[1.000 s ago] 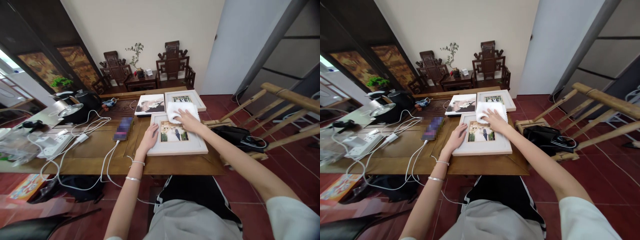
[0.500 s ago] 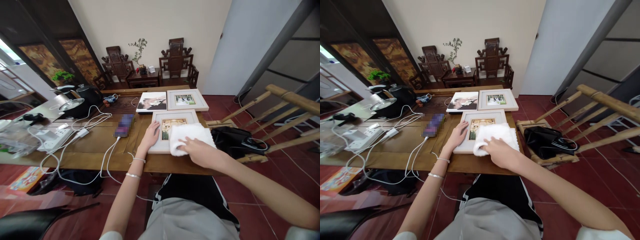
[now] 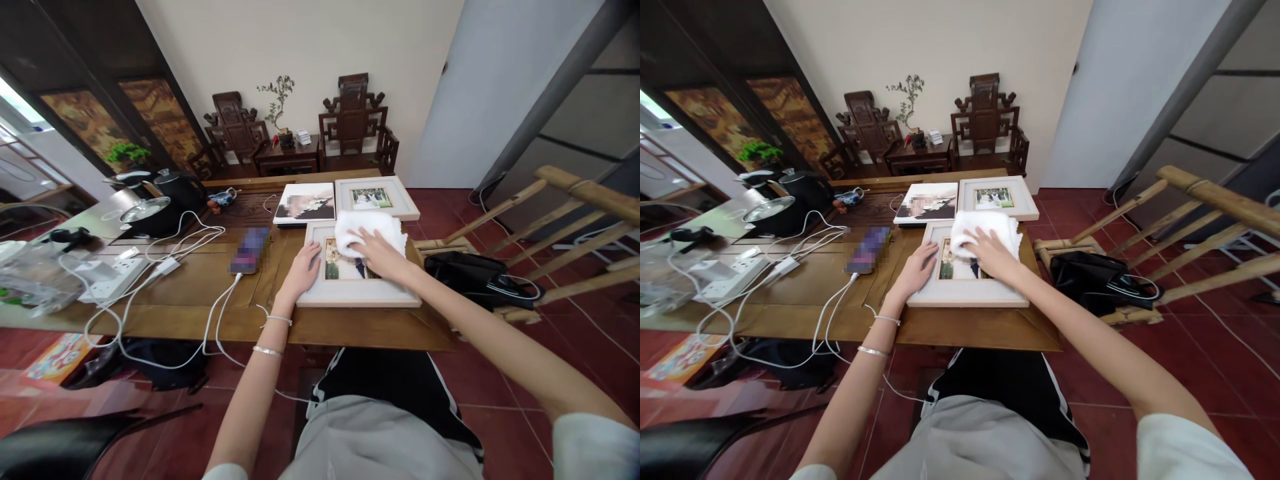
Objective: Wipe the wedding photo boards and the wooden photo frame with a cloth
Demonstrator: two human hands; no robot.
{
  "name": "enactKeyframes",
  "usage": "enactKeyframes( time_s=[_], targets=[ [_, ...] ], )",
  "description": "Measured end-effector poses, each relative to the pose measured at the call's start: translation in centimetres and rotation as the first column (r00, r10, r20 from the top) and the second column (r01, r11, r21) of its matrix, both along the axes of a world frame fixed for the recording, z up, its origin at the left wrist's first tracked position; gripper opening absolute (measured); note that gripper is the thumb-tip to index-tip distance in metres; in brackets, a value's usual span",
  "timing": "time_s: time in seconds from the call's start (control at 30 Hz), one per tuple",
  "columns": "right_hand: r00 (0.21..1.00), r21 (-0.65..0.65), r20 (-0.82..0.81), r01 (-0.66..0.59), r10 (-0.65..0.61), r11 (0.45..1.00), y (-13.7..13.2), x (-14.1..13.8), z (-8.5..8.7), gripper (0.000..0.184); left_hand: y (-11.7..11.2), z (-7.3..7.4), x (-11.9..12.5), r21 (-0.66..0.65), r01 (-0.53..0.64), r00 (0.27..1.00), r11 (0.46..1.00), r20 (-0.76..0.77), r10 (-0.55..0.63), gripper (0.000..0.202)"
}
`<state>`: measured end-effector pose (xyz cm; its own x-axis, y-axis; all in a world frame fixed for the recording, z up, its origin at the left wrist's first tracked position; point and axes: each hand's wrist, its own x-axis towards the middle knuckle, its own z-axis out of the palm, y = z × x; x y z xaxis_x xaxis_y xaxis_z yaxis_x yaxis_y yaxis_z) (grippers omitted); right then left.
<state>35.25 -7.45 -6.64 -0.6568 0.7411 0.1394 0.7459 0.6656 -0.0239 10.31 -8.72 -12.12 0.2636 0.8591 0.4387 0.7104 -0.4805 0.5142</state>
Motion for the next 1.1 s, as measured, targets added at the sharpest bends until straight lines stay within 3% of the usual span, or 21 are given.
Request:
enactKeyframes(
  time_s=[0.1, 0.2, 0.33, 0.5, 0.57, 0.67, 0.9, 1.1],
  targets=[
    [0.996, 0.045, 0.026, 0.078, -0.08, 0.996, 3.1, -0.5, 0.0, 0.071, 0.0, 0.0, -0.1, -0.004, 0.002, 1.0, 1.0, -0.004, -0.002, 0.038],
    [0.99, 0.041, 0.094, 0.099, -0.102, 0.994, 3.2, -1.4, -0.1, 0.067, 0.1, 0.0, -0.2, -0.017, 0.004, 1.0, 1.0, 0.009, -0.004, 0.037],
    [0.985, -0.042, 0.172, 0.024, -0.017, 0.999, -1.3, -1.9, 0.5, 0.07, 0.0, 0.0, 0.0, -0.023, 0.0, 1.0, 1.0, 0.011, 0.0, 0.037],
    [0.975, -0.284, 0.164, -0.101, 0.152, 0.953, -8.3, -1.0, 3.2, 0.073, 0.0, 0.0, 0.3, -0.012, -0.011, 1.0, 1.0, 0.006, 0.011, 0.038],
    [0.967, -0.344, 0.14, -0.155, 0.213, 0.926, -9.8, -1.0, 4.1, 0.073, -0.1, 0.2, 0.4, -0.017, -0.018, 0.999, 1.0, 0.037, 0.018, 0.038],
    [0.955, -0.302, 0.137, -0.214, 0.264, 0.929, -10.5, -2.1, 4.2, 0.071, -0.5, 0.6, 0.7, -0.045, -0.041, 0.991, 0.998, 0.125, 0.046, 0.042],
    [0.972, -0.096, 0.16, -0.16, 0.174, 0.982, -6.5, -6.3, 1.5, 0.048, -1.4, 1.6, 0.9, -0.064, -0.056, 0.968, 0.996, 0.24, 0.07, 0.052],
    [0.986, 0.046, 0.167, -0.037, 0.029, 0.998, -0.3, -8.5, 1.4, 0.042, -1.4, 1.6, 0.8, -0.085, -0.052, 0.975, 0.995, 0.21, 0.069, 0.052]
  ],
)
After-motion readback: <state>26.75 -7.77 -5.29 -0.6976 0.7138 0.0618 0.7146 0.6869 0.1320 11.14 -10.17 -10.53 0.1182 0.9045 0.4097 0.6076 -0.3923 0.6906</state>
